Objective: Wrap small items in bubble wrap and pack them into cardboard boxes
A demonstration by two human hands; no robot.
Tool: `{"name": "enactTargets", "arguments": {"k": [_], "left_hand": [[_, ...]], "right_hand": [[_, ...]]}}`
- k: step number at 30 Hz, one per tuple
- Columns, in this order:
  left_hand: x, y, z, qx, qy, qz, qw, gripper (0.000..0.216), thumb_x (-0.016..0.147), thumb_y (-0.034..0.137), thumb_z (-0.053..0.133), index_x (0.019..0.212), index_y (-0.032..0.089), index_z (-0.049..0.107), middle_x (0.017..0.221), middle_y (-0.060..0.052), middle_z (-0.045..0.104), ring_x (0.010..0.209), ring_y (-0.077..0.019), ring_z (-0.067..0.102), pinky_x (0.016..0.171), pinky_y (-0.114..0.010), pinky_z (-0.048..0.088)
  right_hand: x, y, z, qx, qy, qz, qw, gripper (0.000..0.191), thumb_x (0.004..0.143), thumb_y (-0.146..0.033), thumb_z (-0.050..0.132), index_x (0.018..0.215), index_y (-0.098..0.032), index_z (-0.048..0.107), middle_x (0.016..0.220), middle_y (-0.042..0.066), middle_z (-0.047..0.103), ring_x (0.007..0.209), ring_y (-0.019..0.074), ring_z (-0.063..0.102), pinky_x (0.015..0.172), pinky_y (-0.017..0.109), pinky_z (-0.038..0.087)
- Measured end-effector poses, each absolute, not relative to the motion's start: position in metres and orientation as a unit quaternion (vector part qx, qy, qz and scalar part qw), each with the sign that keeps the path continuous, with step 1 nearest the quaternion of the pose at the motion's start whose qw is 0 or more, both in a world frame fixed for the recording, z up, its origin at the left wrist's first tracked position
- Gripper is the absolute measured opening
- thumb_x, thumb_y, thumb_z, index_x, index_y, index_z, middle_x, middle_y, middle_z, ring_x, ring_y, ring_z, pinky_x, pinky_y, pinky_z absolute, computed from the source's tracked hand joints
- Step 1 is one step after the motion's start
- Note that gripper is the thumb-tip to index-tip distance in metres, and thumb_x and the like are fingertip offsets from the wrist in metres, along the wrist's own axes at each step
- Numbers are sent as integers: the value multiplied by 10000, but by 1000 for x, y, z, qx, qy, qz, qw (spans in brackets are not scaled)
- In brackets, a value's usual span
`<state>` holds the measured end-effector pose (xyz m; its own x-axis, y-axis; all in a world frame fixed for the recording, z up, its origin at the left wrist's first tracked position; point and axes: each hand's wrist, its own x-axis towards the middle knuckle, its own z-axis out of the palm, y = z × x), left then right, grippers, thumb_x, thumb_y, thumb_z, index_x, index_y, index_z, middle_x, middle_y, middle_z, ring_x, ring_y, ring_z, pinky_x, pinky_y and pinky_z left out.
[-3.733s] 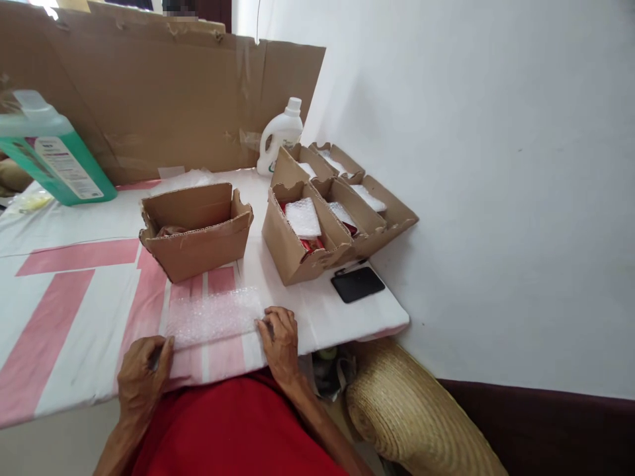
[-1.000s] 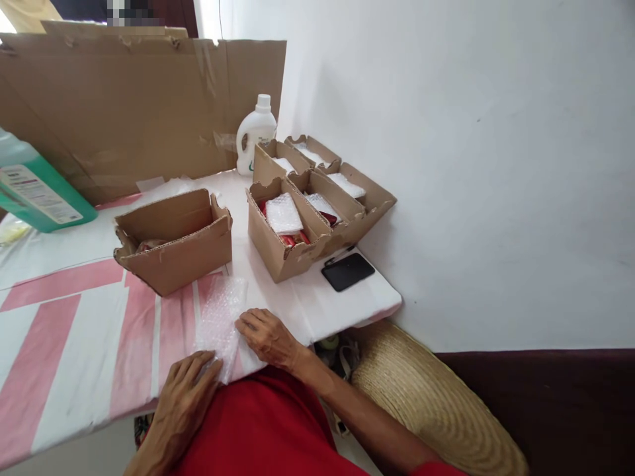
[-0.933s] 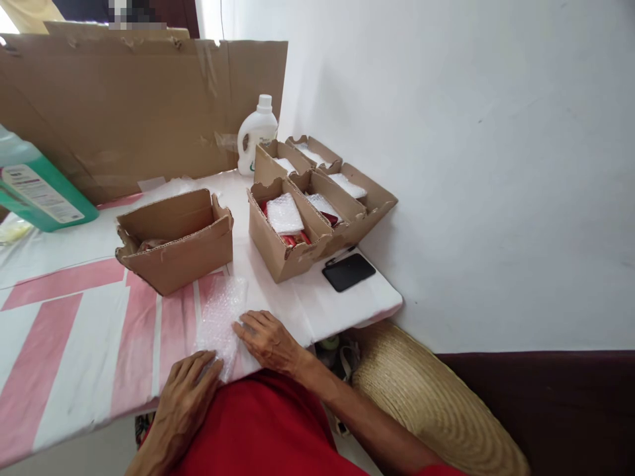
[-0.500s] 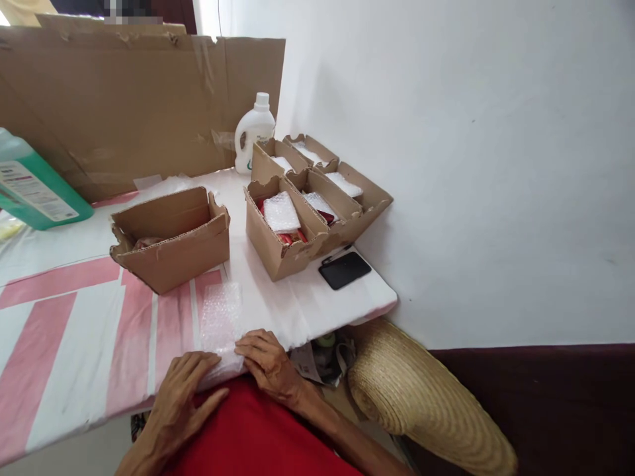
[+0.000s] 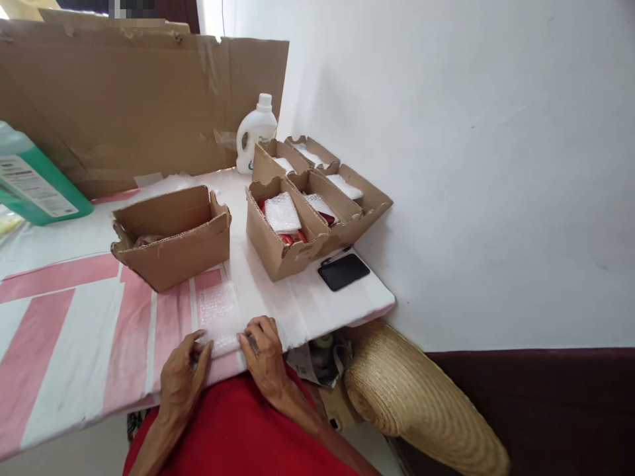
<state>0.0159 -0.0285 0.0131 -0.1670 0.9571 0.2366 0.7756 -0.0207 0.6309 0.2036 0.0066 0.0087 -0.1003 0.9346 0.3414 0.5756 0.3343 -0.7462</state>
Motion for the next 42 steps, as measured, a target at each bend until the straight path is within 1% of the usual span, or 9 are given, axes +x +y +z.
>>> {"name": "enactTargets", "arguments": {"k": [6, 11, 14, 17, 21, 25, 30, 35, 42], "left_hand": [[28, -27, 15, 627, 701, 336, 60, 435, 964, 469, 523, 1289, 183, 574, 775, 5, 669, 609, -150, 638, 632, -286, 547], [28, -33, 23, 734, 602, 307, -68, 438, 937, 279, 602, 1367, 223, 538, 1203, -121, 674, 1060, -250, 659, 921, -397, 517], [23, -32, 24, 808, 526, 255, -71, 377, 924, 253, 620, 1300, 232, 598, 1241, -103, 681, 1150, -261, 630, 963, -392, 485], [17, -27, 21, 822, 515, 238, -42, 349, 945, 244, 579, 1292, 207, 603, 1206, -93, 698, 1134, -237, 633, 941, -359, 504], [8, -18, 18, 828, 505, 243, -22, 375, 942, 183, 526, 1310, 216, 595, 1189, -93, 696, 1071, -219, 650, 919, -359, 540], [0, -9, 21, 836, 478, 270, 26, 387, 928, 122, 470, 1261, 237, 632, 1076, -77, 729, 983, -195, 678, 879, -329, 568], [-1, -4, 34, 748, 553, 327, 168, 287, 966, 303, 493, 1192, 241, 658, 927, -24, 743, 754, -144, 677, 686, -254, 554], [5, 7, 40, 633, 653, 332, 250, 408, 964, 459, 487, 1273, 217, 595, 855, 2, 705, 696, -145, 656, 658, -266, 542], [13, 15, 29, 731, 605, 314, -44, 427, 978, 268, 475, 1392, 172, 518, 1364, -171, 598, 1236, -288, 576, 1000, -441, 481]], "right_hand": [[201, 10, 4, -558, -725, 184, 358, 232, 896, -88, 628, 772, -228, 490, 830, 9, 558, 837, 215, 512, 855, 393, 437], [198, 11, 4, -555, -734, 178, 350, 190, 932, -122, 567, 799, -235, 491, 841, 21, 554, 835, 227, 509, 868, 422, 456], [201, 10, 7, -546, -717, 188, 391, 88, 954, -132, 513, 971, -214, 544, 943, 61, 581, 911, 239, 541, 868, 419, 491], [212, 11, 11, -480, -760, 172, 403, 312, 941, -222, 582, 1245, -178, 526, 1226, 149, 589, 1157, 284, 543, 981, 468, 486], [232, 21, 12, -358, -866, 169, 305, 606, 857, -337, 707, 1394, -170, 480, 1438, 173, 539, 1382, 341, 432, 1111, 546, 402], [240, 38, 13, -346, -870, 174, 305, 440, 866, -169, 617, 1303, -159, 563, 1345, 149, 614, 1327, 294, 491, 1080, 484, 443], [234, 50, 23, -369, -824, 241, 357, 36, 909, -198, 591, 905, -202, 626, 878, 49, 669, 879, 216, 585, 828, 369, 489], [218, 52, 18, -446, -764, 261, 386, 202, 975, -266, 568, 780, -216, 559, 763, 16, 611, 753, 187, 551, 716, 305, 437], [199, 60, 4, -516, -748, 198, 368, 82, 982, -225, 568, 930, -209, 630, 819, 40, 665, 805, 220, 600, 721, 322, 481]]}}
